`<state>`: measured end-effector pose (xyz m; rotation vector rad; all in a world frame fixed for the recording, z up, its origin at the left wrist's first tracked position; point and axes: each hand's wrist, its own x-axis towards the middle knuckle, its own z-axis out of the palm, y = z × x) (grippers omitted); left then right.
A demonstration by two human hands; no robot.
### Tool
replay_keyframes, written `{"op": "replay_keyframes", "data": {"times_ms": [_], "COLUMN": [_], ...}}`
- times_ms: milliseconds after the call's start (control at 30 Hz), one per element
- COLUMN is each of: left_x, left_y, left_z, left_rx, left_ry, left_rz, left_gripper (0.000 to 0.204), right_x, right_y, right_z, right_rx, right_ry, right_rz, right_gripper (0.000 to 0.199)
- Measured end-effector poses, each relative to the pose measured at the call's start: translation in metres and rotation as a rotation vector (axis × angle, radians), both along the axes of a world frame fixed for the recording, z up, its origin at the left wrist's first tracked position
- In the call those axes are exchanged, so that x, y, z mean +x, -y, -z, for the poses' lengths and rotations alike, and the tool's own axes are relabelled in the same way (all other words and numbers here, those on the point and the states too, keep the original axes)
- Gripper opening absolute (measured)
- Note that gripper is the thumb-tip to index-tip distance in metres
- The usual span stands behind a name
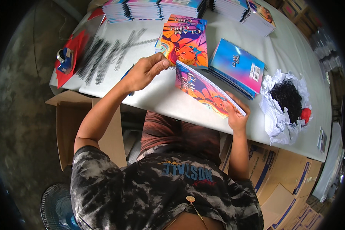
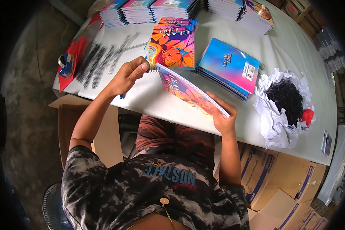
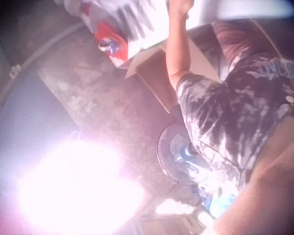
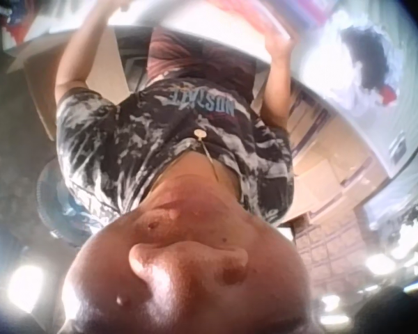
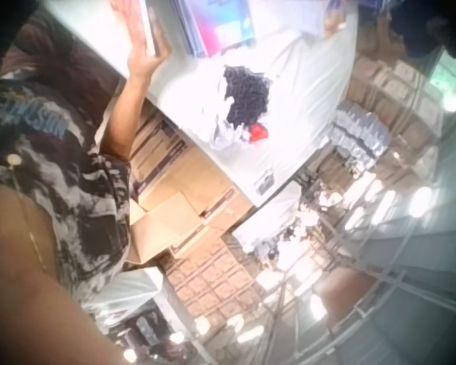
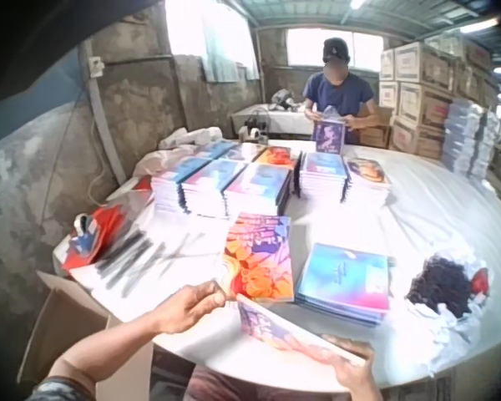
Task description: The person assembles spiral-bound notebooks by inserting metal coils into pre-punched holes and securing them with pliers. They handle stacks of notebook covers and pages, align the coils, and crimp the ends to complete each unit.
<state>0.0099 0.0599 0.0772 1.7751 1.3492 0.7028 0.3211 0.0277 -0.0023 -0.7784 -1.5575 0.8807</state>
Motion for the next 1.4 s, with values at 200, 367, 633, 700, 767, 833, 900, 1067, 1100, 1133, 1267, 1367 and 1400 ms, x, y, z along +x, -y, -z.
{"op": "replay_keyframes", "data": {"times_ms": [200, 367, 633, 700, 767, 833, 900, 1067, 1100, 1133, 1267, 1367, 1400], "left_x": [-0.004, 0.001, 0.001, 0.0, -0.002, -0.001, 0.009, 0.017, 0.016, 0.018, 0.026, 0.005, 0.005], "left_y": [-0.006, -0.007, -0.017, -0.019, -0.019, -0.018, -0.012, -0.002, -0.001, 0.002, 0.007, 0.036, 0.039], "left_z": [0.01, 0.016, -0.013, -0.019, -0.024, -0.032, -0.044, -0.046, -0.048, -0.054, -0.022, 0.082, 0.086], "left_rx": [0.007, 0.155, 0.002, 0.383, 0.476, 0.566, 0.553, 0.648, 0.53, 0.443, 1.102, 0.841, 1.064], "left_ry": [0.063, -0.013, 0.261, -0.045, -0.278, -0.511, -0.528, -0.758, -0.802, -0.854, -0.817, -0.907, -0.924], "left_rz": [-0.034, -0.089, 0.057, 0.144, 0.268, 0.389, 0.289, 0.267, 0.322, 0.295, -0.092, 0.105, 0.142], "left_gripper": [0.039, 0.036, 0.018, 0.02, 0.022, 0.026, 0.022, 0.024, 0.026, 0.037, 0.075, 0.093, 0.094], "right_x": [0.001, 0.001, 0.002, 0.001, -0.006, -0.006, -0.003, -0.012, -0.012, -0.014, -0.025, -0.03, -0.03], "right_y": [-0.003, -0.002, -0.007, -0.004, -0.003, -0.002, -0.002, -0.002, -0.002, 0.0, 0.005, 0.013, 0.014], "right_z": [0.005, 0.004, -0.005, -0.007, -0.009, -0.01, -0.009, -0.003, 0.0, -0.001, -0.005, -0.007, -0.007], "right_rx": [0.027, -0.019, 0.096, 0.055, 0.015, 0.015, 0.055, 0.226, 0.263, 0.287, 0.346, 0.282, 0.229], "right_ry": [-0.037, -0.037, 0.03, 0.017, -0.023, 0.014, 0.125, 0.144, 0.138, 0.154, 0.165, 0.183, 0.206], "right_rz": [-0.012, -0.018, -0.08, -0.046, -0.059, -0.077, -0.1, -0.028, -0.02, -0.006, 0.025, 0.05, 0.08], "right_gripper": [0.028, 0.028, 0.025, 0.023, 0.022, 0.024, 0.029, 0.029, 0.029, 0.029, 0.03, 0.029, 0.029]}}
